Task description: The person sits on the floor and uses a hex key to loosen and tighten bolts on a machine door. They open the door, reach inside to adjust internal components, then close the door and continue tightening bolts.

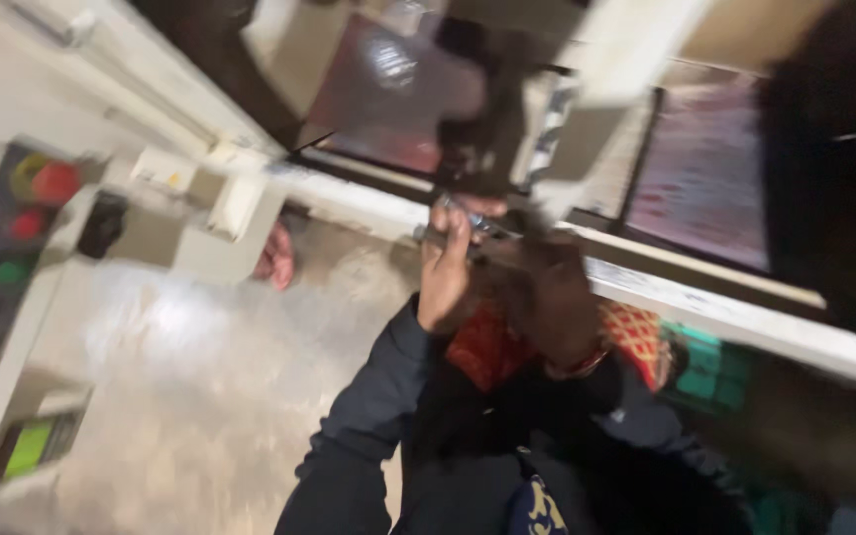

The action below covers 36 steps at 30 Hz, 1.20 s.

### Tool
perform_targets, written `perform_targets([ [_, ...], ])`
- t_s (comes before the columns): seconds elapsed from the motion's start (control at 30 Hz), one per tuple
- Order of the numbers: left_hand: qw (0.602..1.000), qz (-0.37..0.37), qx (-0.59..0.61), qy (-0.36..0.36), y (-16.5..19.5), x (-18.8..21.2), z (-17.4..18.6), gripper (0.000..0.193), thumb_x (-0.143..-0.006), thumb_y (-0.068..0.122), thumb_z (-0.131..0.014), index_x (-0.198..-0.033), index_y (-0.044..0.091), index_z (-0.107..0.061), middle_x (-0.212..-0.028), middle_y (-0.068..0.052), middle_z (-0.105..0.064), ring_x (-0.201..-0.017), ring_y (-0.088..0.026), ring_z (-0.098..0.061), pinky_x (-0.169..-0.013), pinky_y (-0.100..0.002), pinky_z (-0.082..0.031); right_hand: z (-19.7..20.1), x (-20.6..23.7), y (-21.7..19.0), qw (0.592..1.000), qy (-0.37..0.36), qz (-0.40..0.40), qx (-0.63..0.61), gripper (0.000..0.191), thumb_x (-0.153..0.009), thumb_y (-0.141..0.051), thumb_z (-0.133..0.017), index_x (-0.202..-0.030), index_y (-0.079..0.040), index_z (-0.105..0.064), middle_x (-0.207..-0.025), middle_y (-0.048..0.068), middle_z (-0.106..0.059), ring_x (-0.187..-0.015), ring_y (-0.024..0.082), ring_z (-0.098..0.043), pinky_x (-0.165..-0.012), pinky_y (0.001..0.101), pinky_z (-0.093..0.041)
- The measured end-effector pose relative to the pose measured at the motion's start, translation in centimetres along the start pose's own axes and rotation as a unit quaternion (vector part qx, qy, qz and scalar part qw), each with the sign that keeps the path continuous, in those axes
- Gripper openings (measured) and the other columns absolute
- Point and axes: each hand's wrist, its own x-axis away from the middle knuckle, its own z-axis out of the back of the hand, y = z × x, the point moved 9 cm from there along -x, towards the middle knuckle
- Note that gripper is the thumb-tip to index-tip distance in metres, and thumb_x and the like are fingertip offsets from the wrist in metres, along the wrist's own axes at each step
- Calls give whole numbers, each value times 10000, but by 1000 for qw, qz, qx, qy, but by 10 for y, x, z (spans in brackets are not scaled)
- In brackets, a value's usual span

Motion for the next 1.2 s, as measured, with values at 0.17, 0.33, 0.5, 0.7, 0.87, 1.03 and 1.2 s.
perform_targets([
  [0.17,983,-25,-161,-85,-48,12,-87,210,-1075,76,-555,-1227,103,-412,-1031,-13,-473,-1014,-110,-497,-885,-288,-466,30,47,59,998,31,-44,-14,334,-838,-79,-706,-1160,-33,-633,-1130,177,-648,-1034,391,-639,-865,435,-540],
  [0.33,933,-7,-281,-225,-104,-5,-172,433,-883,139,-701,-1270,64,-522,-817,6,-413,-767,-112,-438,-676,-284,-406,109,96,163,967,158,-189,71,202,-1000,6,-598,-1198,14,-634,-1063,193,-670,-978,384,-661,-834,453,-515],
  [0.5,924,51,-323,-199,-219,-97,-266,303,-1115,278,-520,-1047,73,-732,-749,-44,-548,-655,-165,-482,-654,-322,-403,157,115,265,923,225,-238,201,146,-1045,-87,-634,-1123,35,-621,-1037,244,-662,-949,447,-659,-830,496,-534],
  [0.7,989,37,-91,-115,-315,-193,-375,342,-1042,316,-630,-1245,62,-735,-1227,-86,-753,-1175,-190,-672,-1043,-330,-482,135,135,310,897,194,-321,234,314,-1007,-196,-653,-1128,93,-629,-1003,319,-666,-879,500,-658,-753,537,-535],
  [0.87,992,74,-92,-52,-345,-226,-393,379,-990,295,-702,-1292,67,-716,-1264,-109,-734,-1194,-203,-657,-1062,-353,-467,134,133,298,891,170,-330,260,359,-991,-225,-642,-1181,80,-636,-1118,313,-685,-926,465,-689,-774,487,-571],
  [1.03,976,120,-152,-96,-361,-239,-400,346,-935,274,-745,-1218,77,-774,-1196,-112,-783,-1109,-203,-698,-1019,-352,-494,135,129,298,883,136,-379,240,396,-975,-247,-655,-1197,81,-637,-1124,281,-700,-895,445,-699,-737,477,-576],
  [1.2,995,74,-25,-59,-338,-252,-361,333,-1044,282,-690,-1305,77,-725,-1063,-125,-679,-974,-268,-582,-888,-462,-436,137,128,296,885,146,-372,241,369,-982,-241,-658,-1195,60,-638,-1101,263,-702,-904,440,-696,-750,476,-572],
])
